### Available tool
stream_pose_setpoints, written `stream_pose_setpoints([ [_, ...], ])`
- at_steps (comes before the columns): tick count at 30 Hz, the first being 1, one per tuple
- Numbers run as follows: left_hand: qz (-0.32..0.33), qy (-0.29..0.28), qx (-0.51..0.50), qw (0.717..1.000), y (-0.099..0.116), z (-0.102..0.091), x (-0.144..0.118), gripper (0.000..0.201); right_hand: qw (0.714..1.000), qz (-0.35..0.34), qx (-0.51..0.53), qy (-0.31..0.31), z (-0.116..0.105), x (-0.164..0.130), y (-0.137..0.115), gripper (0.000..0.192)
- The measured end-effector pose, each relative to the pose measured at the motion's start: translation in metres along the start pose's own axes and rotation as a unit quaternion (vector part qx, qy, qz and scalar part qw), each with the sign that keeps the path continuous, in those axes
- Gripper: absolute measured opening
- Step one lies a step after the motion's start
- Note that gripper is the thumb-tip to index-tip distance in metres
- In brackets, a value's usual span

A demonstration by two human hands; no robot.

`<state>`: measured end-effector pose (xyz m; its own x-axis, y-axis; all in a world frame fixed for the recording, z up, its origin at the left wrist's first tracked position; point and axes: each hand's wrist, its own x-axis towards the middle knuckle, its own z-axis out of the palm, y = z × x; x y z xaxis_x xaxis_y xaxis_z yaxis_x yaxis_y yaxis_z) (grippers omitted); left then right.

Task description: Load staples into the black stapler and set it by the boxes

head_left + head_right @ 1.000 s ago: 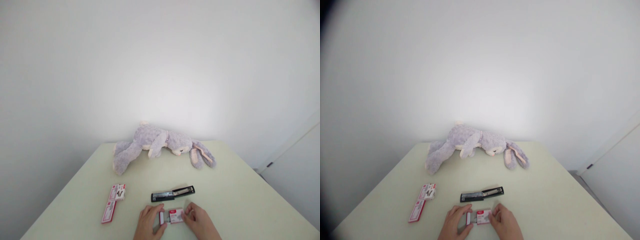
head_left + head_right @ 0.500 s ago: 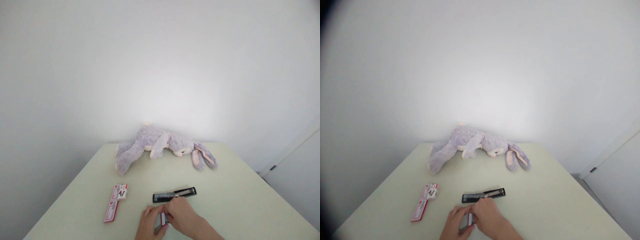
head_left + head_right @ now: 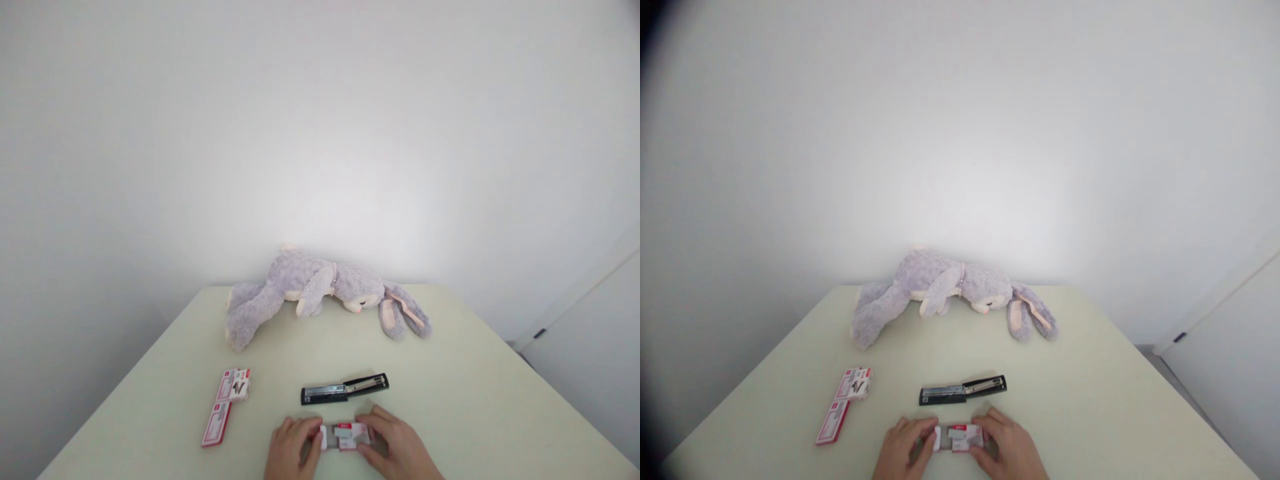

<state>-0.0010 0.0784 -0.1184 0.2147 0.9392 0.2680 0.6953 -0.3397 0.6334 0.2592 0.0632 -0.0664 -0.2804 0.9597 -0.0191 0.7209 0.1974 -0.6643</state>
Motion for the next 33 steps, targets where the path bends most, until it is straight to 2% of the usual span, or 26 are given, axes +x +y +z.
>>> stream_pose_setpoints([
  [5,-0.015,0.005,-0.005,1.000,0.005,0.013,-0.004,0.030,1.000,0.009,-0.008,-0.014,0.005,0.007,-0.019,0.029],
  [8,-0.045,0.038,0.003,0.998,0.001,0.003,0.003,0.031,1.000,0.020,-0.021,0.002,0.010,0.012,-0.029,0.036],
  [10,-0.061,0.059,0.033,0.996,-0.002,-0.011,0.015,0.034,0.999,0.021,-0.026,0.006,0.014,0.017,-0.035,0.030],
  [13,-0.063,0.015,0.060,0.996,-0.002,-0.029,0.039,0.048,0.999,0.015,-0.040,-0.001,0.020,0.028,-0.043,0.019],
  [16,-0.038,-0.049,0.048,0.997,0.003,-0.034,0.051,0.033,0.999,-0.008,-0.046,0.007,0.020,0.039,-0.050,0.021],
  [18,-0.025,-0.067,0.042,0.997,0.008,-0.032,0.048,0.025,0.998,-0.016,-0.052,0.021,0.017,0.046,-0.052,0.020],
  [24,-0.034,-0.081,0.026,0.996,0.015,-0.023,0.024,0.029,0.997,-0.049,-0.064,-0.001,0.013,0.054,-0.047,0.018],
  [33,-0.043,-0.080,0.023,0.996,0.013,-0.020,0.024,0.030,0.996,-0.052,-0.072,-0.021,0.018,0.052,-0.049,0.018],
])
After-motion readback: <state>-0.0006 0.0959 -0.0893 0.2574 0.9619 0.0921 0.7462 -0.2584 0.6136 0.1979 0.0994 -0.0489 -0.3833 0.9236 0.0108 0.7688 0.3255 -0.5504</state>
